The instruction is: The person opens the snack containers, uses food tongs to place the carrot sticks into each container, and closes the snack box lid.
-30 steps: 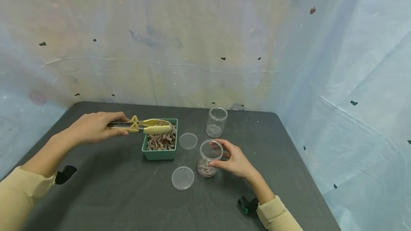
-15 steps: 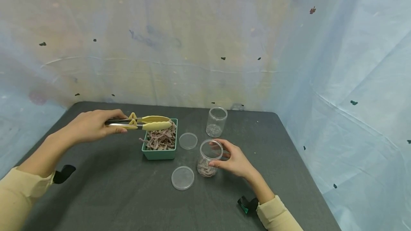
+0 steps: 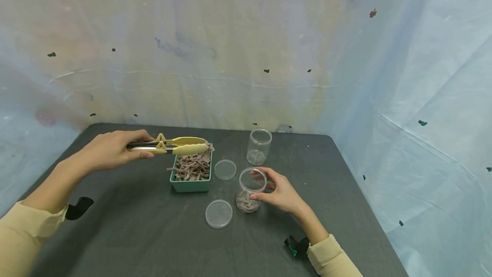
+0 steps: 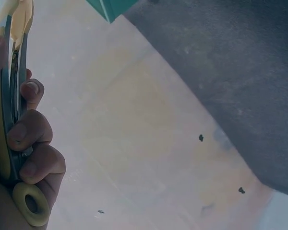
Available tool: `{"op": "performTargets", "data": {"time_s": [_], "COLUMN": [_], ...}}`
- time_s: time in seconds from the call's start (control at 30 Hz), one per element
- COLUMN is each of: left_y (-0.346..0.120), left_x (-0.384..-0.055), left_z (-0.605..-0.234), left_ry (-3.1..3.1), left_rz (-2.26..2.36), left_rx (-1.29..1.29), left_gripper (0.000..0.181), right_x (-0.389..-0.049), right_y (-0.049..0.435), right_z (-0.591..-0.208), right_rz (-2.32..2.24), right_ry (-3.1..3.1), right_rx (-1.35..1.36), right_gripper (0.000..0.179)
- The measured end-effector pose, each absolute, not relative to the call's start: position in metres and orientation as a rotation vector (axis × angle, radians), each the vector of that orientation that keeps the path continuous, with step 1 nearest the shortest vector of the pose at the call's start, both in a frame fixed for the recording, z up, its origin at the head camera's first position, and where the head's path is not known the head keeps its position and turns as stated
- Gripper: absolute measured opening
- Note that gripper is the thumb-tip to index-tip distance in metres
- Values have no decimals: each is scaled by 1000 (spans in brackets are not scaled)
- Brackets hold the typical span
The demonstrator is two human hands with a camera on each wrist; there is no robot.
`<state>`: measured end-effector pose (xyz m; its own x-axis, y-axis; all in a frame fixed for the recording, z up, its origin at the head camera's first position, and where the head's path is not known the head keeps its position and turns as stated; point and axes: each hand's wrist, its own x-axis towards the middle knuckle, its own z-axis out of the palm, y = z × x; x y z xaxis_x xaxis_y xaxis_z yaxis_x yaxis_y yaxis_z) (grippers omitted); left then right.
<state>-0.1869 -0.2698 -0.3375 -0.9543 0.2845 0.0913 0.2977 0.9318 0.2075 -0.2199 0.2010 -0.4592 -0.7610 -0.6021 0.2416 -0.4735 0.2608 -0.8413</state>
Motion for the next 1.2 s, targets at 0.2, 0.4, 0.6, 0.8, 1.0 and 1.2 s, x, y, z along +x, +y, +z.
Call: {"op": "performTargets", "data": {"time_s": [0.2,0.4,0.6,0.8,1.0,1.2], "left_y": [-262,-250,-233,-215,-199,-184], "left_x": [-188,-188,-186,-186,-186,-186], "left_z": [-332,-327,-323,-320,-322,-329], "left_ry": [-3012,-2981,-2945,-2911,-2884,-2856], "left_rz": [-367,-405,-457,-490,-522,-544], "left_rx": [-465,-524,-594,-678,-739,-812], "left_gripper": [54,48,44,42,40,41], "right_x": [-220,-220,-221,-220,-220,-220], "right_y": [202,202,201,200,200,201], "right_z": [-459,-460,-460,-460,-459,-458], "right_rz": [-1530,-1523,-1536,-1547,-1545,-1507], "right_ry": [2384,2390,2382,2374,2363,2392], "right_rx": [-1042,-1020,-1035,-1018,-1007,-998], "right_gripper": [71,71,70,69,72,73]}}
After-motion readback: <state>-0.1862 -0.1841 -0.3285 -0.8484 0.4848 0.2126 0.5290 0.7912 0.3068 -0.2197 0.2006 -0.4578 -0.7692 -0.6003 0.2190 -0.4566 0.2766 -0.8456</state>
